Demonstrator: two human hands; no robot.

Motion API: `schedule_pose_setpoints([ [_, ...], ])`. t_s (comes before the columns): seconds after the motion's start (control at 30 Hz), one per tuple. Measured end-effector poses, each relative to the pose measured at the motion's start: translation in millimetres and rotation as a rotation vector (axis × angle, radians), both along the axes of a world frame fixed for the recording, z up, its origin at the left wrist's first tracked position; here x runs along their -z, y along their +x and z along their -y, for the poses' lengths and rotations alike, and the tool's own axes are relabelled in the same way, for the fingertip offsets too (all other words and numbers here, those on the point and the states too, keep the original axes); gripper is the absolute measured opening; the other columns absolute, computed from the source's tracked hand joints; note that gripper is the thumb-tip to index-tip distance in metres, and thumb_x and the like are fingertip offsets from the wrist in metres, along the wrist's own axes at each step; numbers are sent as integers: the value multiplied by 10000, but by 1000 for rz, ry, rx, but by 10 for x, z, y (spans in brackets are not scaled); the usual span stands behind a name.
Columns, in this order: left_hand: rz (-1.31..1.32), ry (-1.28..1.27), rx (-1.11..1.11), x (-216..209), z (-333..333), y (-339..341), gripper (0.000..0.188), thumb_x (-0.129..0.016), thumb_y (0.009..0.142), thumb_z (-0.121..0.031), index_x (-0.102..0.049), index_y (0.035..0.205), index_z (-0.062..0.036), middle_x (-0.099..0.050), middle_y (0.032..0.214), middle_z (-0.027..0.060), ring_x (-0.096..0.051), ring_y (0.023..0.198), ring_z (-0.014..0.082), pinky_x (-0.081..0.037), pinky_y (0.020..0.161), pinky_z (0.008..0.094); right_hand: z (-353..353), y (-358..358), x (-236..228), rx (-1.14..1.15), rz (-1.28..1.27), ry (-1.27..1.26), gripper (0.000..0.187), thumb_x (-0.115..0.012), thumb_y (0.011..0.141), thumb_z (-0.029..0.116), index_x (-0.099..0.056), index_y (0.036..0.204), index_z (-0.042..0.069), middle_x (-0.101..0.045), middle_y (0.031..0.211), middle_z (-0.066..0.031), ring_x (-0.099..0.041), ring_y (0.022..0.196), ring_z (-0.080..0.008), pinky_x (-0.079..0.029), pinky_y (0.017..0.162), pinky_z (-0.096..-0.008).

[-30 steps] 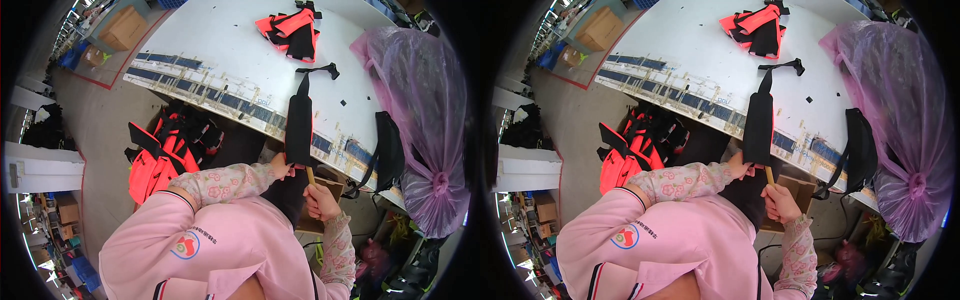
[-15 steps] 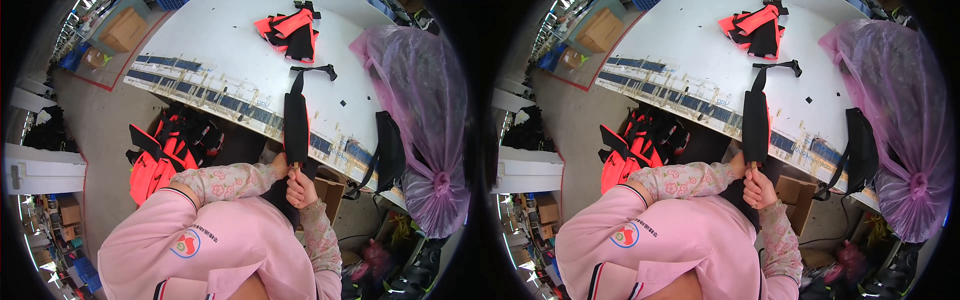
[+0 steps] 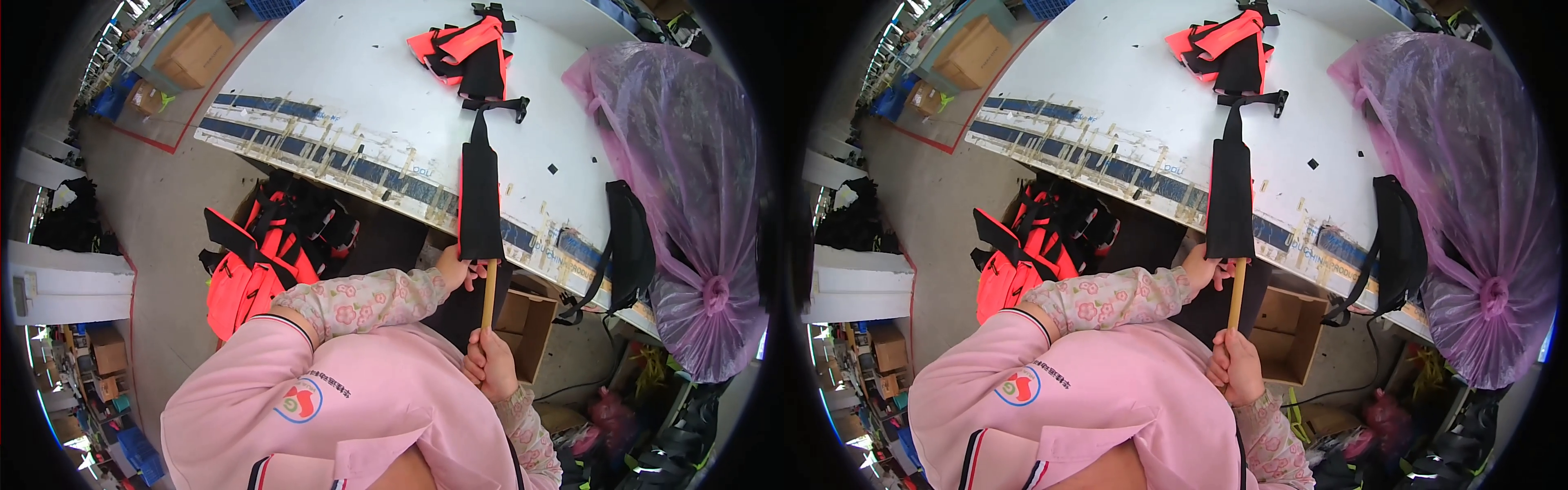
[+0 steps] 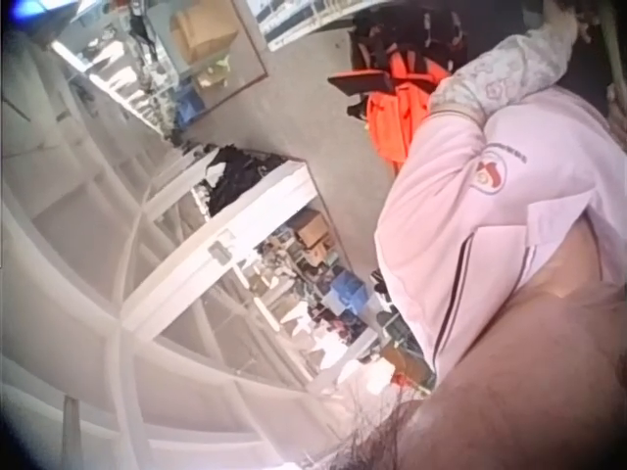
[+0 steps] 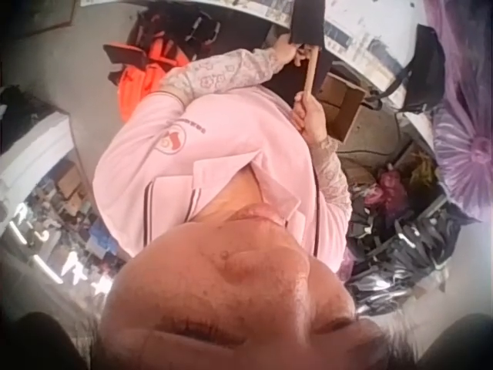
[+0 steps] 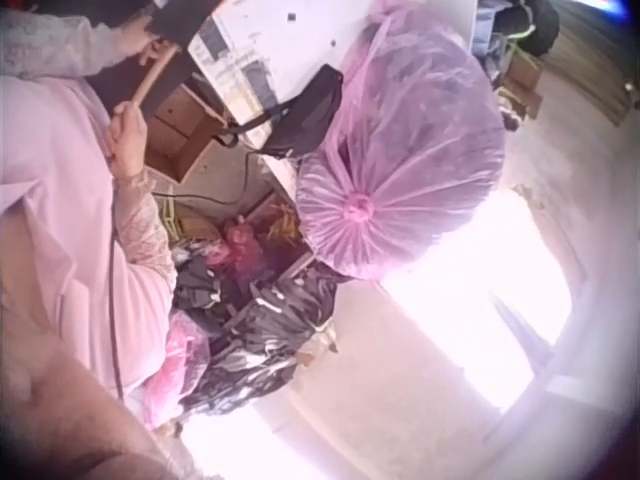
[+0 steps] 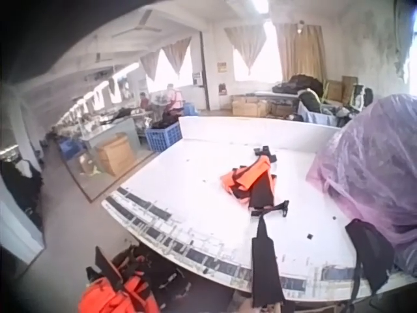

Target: The recorder uses a wooden stick to turn fabric components inside out as part of assembling life jackets or safety vests.

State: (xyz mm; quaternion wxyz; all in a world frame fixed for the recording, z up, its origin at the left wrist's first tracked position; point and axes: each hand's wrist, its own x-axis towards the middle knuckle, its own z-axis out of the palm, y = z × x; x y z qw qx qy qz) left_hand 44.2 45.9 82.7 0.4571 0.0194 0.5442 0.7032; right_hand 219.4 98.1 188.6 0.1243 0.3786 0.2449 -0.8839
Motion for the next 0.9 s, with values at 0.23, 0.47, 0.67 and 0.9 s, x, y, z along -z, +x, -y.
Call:
schedule_pose_setpoints([
  [0.23,-42,-5,-32,26,-66,47,241,-342,935,-32,-569,1017,-25,-656,943,108,-590,673,136,-474,481,222,78,-347,308,35,25,237,283,-358,997,319,-460,860,93,-306,511,32,-237,346,-77,-221,330,-240],
  [0.47,-99,-110,8,104,-2,-12,171,-496,905,-149,-623,872,-38,-588,698,9,-518,593,87,-401,497,223,-138,-840,561,67,-25,355,324,-374,990,348,-462,808,96,-306,491,39,-226,323,-68,-198,312,-241],
  [0.67,-275,-72,54,186,21,-53,170,-503,903,-161,-636,875,-59,-572,687,-13,-500,613,62,-387,538,226,-213,-865,477,58,-186,141,324,-367,990,365,-460,825,102,-271,496,50,-213,341,-62,-207,328,-232],
  [0.9,-52,-16,37,152,68,-7,298,-475,956,-283,-640,974,-35,-653,848,50,-556,649,115,-451,599,249,-141,-669,389,42,-209,-7,311,-366,988,367,-463,842,110,-271,498,46,-231,353,-63,-228,344,-228],
])
